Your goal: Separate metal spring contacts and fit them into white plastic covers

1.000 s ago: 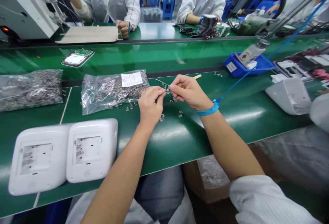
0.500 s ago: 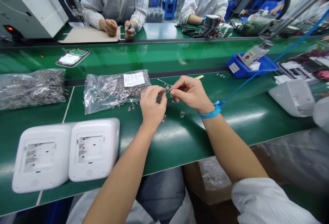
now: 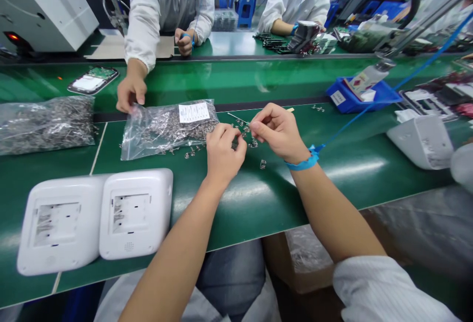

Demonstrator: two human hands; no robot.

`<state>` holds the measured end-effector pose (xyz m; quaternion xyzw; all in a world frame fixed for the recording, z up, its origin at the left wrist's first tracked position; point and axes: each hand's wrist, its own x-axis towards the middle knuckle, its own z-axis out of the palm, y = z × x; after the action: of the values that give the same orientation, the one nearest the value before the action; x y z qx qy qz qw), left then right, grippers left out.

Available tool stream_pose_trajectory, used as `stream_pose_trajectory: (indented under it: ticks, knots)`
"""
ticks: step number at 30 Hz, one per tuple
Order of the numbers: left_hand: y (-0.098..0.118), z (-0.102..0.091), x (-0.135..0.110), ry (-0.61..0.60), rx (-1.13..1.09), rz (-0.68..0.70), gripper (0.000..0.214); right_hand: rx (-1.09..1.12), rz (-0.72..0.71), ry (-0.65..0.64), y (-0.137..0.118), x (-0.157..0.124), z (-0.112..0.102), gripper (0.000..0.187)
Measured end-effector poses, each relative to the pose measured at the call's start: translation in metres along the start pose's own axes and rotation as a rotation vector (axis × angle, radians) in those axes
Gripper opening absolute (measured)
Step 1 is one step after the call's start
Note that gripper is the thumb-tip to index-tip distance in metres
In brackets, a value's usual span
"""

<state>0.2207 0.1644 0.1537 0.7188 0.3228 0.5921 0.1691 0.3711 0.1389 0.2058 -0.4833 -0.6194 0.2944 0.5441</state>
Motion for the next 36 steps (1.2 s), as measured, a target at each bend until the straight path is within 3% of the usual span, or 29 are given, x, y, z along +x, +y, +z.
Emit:
stream_pose_trajectory:
  ticks: [3,7,11,18,22,31,34,36]
  knots:
    - [0.002,-0.002,0.003,-0.034,-0.178,-0.051,0.014,0.115,0.001,-0.061,0.005,0.001,-0.001,0.034]
    - [0.002,-0.002,0.005,-0.133,-0.414,-0.256,0.015,0.21,-0.013,-0.094,0.011,0.004,-0.002,0.032]
    - [-0.001,0.001,0.004,-0.167,-0.489,-0.39,0.006,0.239,-0.041,-0.098,0.012,0.005,-0.003,0.03]
    - [0.003,0.001,0.004,-0.126,-0.475,-0.386,0.005,0.208,-0.045,-0.115,0.012,0.006,-0.003,0.038]
    - [0.005,-0.001,0.004,-0.149,-0.496,-0.389,0.007,0.234,-0.048,-0.132,0.013,0.006,-0.001,0.035]
    - [0.003,0.003,0.001,-0.108,-0.501,-0.368,0.009,0.261,-0.005,0.034,0.011,0.008,0.005,0.04]
    - [0.002,0.001,0.001,-0.042,-0.447,-0.334,0.006,0.158,0.002,-0.023,0.008,0.006,0.003,0.041]
    - [0.002,0.0,0.001,-0.002,-0.422,-0.318,0.007,0.117,0.047,-0.114,0.007,0.004,0.002,0.053]
